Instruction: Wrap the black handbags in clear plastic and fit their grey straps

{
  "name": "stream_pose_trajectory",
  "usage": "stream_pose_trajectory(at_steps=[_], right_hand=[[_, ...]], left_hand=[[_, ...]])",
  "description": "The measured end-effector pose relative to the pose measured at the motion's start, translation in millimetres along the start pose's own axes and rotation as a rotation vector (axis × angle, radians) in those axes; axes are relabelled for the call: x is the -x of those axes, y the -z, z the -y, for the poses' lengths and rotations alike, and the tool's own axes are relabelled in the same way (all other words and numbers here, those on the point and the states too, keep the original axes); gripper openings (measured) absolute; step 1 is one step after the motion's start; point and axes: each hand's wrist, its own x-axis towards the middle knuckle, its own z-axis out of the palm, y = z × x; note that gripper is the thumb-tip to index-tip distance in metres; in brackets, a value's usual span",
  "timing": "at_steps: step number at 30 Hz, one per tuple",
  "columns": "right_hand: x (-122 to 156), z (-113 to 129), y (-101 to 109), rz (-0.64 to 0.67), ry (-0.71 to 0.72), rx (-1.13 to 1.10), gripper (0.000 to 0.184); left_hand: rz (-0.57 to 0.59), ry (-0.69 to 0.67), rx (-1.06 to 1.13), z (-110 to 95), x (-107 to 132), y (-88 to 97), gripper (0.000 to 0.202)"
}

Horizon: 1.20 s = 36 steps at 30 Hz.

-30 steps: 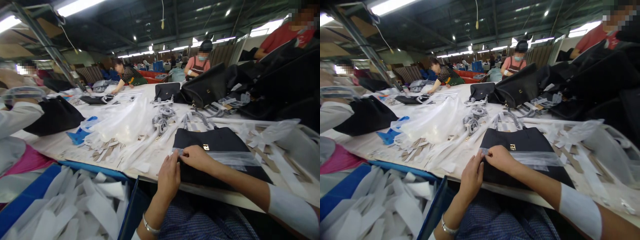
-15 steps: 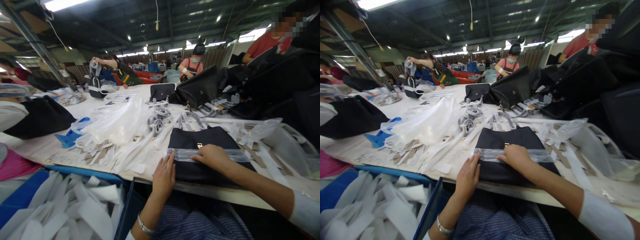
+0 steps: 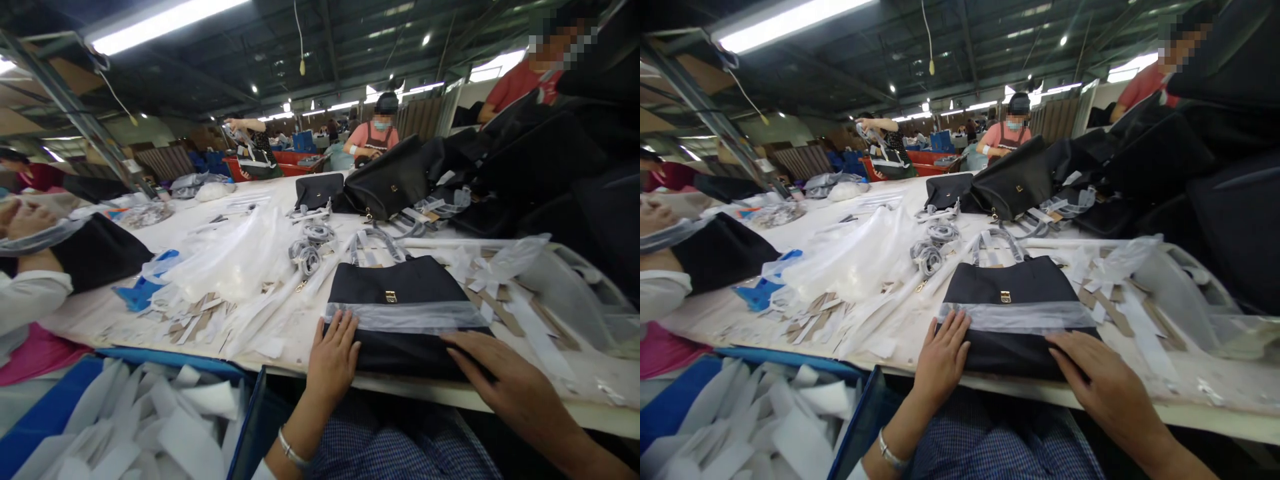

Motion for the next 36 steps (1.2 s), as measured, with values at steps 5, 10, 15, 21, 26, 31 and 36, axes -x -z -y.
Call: stream_pose_trajectory(at_steps=[5, 10, 15, 21, 26, 31, 36], right_hand=[[19, -27, 14, -0.035, -0.085, 0.009, 0.039], [26, -56, 19, 0.027, -0.57, -0.101, 0.059], [12, -78, 18, 0.35, -1.042, -0.348, 0.082], [-13, -67, 20, 0.314, -1.265, -0.673, 0.092], [-23, -50, 20, 0.167, -1.42, -0.971, 0.077], [-26, -49, 18, 0.036, -1.499, -1.067, 0.075], [-23, -42, 20, 0.009, -1.445, -1.175, 0.078]], left_hand=[[0.062, 0.09, 0.122, 0, -2, 9.6, 0.044], [-0.153, 0.282, 0.287, 1, -12, 23.7, 0.039], [-0.033, 0.539, 0.365, 8, -23, 5.9, 0.055], [0.016, 0.87, 0.616, 23, -34, 2.3, 0.063], [0.024, 0.985, 0.869, 34, -43, 11.6, 0.069], [-0.005, 1.009, 1.14, 29, -47, 17.2, 0.077], [-0.078, 0.992, 1.177, 25, -46, 28.6, 0.075]])
